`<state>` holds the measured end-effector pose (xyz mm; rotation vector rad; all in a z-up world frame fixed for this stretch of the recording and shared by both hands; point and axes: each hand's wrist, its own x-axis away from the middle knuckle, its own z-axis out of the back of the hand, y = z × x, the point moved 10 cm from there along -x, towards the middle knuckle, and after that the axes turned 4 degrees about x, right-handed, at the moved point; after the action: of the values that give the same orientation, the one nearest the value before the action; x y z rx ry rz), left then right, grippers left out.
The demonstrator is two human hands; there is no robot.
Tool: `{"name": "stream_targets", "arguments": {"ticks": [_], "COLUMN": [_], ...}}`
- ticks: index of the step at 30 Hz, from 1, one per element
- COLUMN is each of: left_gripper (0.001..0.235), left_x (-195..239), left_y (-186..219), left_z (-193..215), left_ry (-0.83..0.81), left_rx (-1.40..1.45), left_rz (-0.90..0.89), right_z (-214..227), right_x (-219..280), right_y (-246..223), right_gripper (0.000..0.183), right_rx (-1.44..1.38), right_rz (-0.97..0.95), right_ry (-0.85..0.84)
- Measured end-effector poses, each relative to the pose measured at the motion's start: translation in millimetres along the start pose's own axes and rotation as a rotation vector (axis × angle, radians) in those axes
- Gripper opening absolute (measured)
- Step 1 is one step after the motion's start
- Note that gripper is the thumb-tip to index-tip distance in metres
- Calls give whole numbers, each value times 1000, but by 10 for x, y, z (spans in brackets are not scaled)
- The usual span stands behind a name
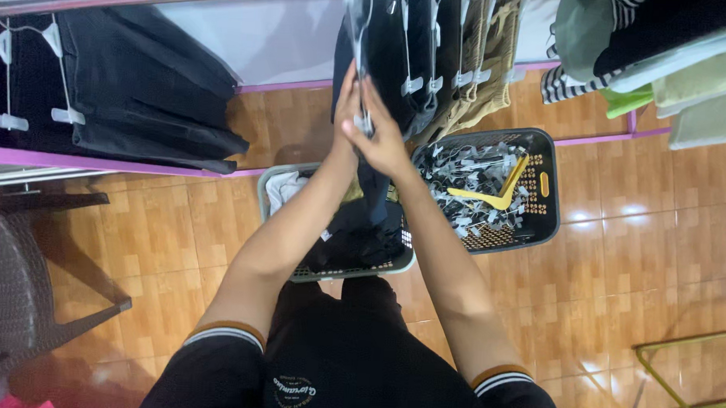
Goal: The person sits on the floor and hangs clothes using hangers with clips. They pick up garments from a laundry basket, attach them to hangers, and place the hangers on a nearby clothing rack.
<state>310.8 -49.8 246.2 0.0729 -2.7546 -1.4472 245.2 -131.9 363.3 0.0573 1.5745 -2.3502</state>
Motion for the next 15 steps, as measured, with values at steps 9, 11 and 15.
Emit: {"name": "stream_targets", "arguments": {"ticks": [9,11,15], "left_gripper": [53,44,25], "left_x": [-805,-808,-686], "left_y": [45,158,907], "left_z": [69,210,240], "left_ry": [-20,63,223], "left_rx": [-258,-364,-965], "left_rz": [-56,-39,-368], "right_z": [192,269,601], "right_x": [-616,-522,-117], "right_y": [265,262,249], "right_gripper": [85,86,65], "right_rx": [121,154,121], "right_rz": [-125,-72,19], "right_ry": [-20,27,201]}}
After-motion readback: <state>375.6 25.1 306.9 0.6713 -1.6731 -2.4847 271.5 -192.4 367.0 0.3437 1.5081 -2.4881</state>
